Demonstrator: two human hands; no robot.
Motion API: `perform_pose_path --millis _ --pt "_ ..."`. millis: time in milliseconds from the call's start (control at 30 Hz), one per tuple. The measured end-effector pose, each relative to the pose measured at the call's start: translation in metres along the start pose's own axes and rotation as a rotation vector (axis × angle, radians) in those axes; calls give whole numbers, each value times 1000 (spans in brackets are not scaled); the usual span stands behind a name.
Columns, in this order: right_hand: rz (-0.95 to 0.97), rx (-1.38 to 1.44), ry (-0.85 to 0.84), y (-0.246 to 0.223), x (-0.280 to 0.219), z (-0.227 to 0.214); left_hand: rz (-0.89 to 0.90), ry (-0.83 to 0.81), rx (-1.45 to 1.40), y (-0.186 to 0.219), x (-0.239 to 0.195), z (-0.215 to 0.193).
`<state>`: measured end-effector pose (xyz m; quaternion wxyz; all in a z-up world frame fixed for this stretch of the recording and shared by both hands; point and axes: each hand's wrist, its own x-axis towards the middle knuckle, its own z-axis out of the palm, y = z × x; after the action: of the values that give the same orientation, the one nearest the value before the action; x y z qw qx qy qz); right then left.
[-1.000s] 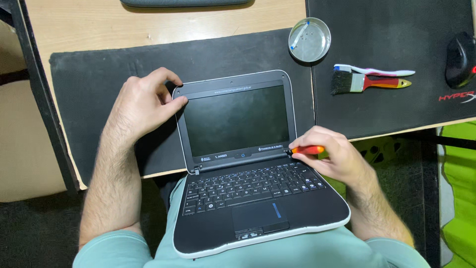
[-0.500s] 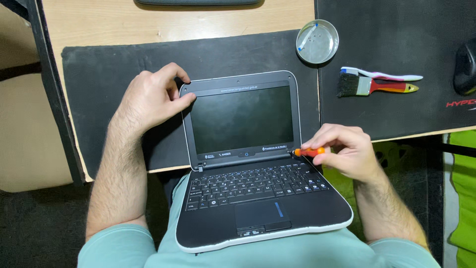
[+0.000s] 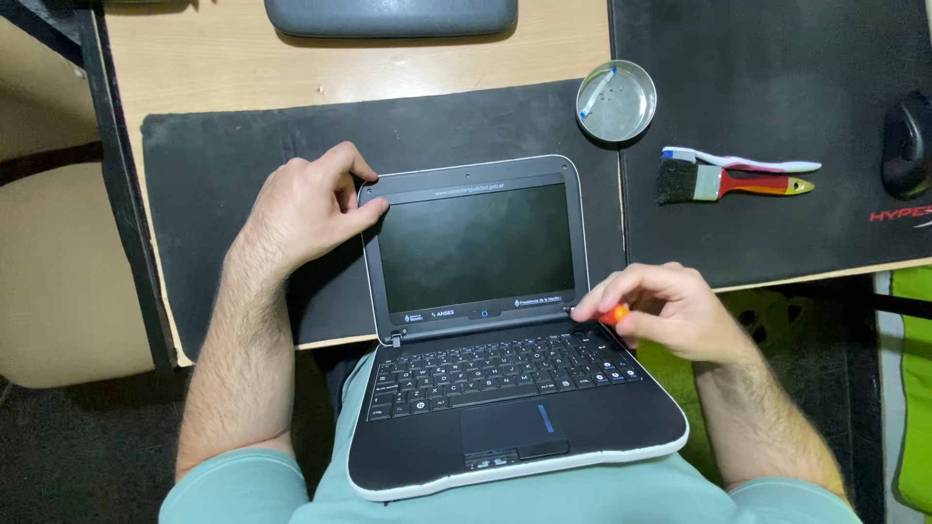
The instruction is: The person uses a screwdriver to remove screws from the bezel surrounding the laptop screen. After removing the screws, they carefully detach and lift the bezel frame off the laptop.
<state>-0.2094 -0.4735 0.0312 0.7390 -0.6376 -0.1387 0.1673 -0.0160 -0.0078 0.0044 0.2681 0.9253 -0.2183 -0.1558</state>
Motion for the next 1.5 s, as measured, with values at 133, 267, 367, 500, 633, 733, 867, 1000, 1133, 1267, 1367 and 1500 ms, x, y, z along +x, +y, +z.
perform_pose_path --millis 133,267,367,500,633,733,867,1000,1133,1267,1367,1500 --pt "-27 -52 -40 2 3 -2 -8 -3 0 1 -1 0" --pt "-14 -49 -17 12 -5 -4 -5 -5 3 2 -1 -1" --pt "-16 -72 -2 13 -4 -1 -4 -1 -2 4 -2 -3" --pt "-4 -91 -41 13 -5 -6 18 1 6 3 -1 -4" --pt "4 -21 38 22 -7 -2 8 8 2 2 -3 -3" --pt "-76 -47 41 17 -2 3 23 14 -1 4 -3 -3" --pt "-42 -106 5 18 -3 -1 36 9 -11 6 -3 -5" --pt "-31 84 36 34 -10 -3 28 3 -12 8 -4 -6" --pt "-67 -139 53 34 -8 -5 35 6 -17 7 -4 -6" --pt "-16 43 23 36 -14 2 39 4 -16 9 -4 -7" --pt "-18 92 35 33 -12 3 44 7 -18 7 -3 -6" --pt "-26 5 -4 20 -4 8 35 0 -20 8 -4 -7"
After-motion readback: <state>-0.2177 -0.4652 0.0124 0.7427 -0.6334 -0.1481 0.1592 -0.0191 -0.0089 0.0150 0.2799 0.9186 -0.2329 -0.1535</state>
